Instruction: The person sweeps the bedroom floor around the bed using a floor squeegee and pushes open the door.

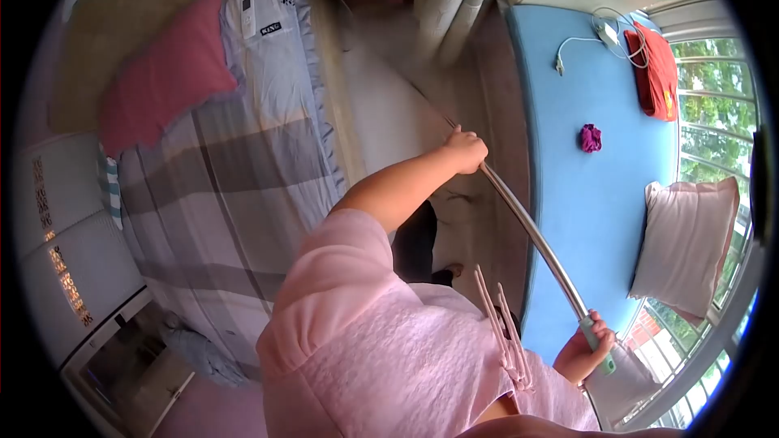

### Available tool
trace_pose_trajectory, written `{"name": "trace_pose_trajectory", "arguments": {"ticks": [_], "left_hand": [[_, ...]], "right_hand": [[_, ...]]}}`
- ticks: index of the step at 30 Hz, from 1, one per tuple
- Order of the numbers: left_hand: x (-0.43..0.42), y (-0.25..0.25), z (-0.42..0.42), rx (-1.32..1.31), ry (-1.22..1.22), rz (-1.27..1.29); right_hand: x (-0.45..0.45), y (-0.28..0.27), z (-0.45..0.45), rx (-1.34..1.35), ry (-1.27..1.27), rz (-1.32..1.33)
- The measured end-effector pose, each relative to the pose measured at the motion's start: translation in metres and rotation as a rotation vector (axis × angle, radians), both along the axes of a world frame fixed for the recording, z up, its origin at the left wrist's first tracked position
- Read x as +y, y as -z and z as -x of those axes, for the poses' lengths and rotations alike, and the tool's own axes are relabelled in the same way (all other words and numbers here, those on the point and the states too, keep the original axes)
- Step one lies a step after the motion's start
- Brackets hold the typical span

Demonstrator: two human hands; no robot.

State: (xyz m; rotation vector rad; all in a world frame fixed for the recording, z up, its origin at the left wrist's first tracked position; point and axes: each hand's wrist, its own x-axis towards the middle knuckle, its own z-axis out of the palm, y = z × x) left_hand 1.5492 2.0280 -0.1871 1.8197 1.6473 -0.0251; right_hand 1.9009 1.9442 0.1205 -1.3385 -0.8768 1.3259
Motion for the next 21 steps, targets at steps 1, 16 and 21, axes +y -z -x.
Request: {"name": "trace_pose_trajectory", "arguments": {"ticks": [1, 16, 21], "left_hand": [[0.006, 0.005, 0.006, 0.019, 0.051, 0.033], [0.013, 0.072, 0.215, 0.195, -0.365, 0.079], [-0.016, 0.024, 0.159, 0.103, -0.117, -0.244]], "right_hand": [[-0.003, 0.004, 0.007, 0.026, 0.044, 0.023], [0.052, 0.054, 0.166, -0.311, -0.922, -0.578], [0.054, -0.019, 0.142, -0.395, -1.046, -0.783]]}}
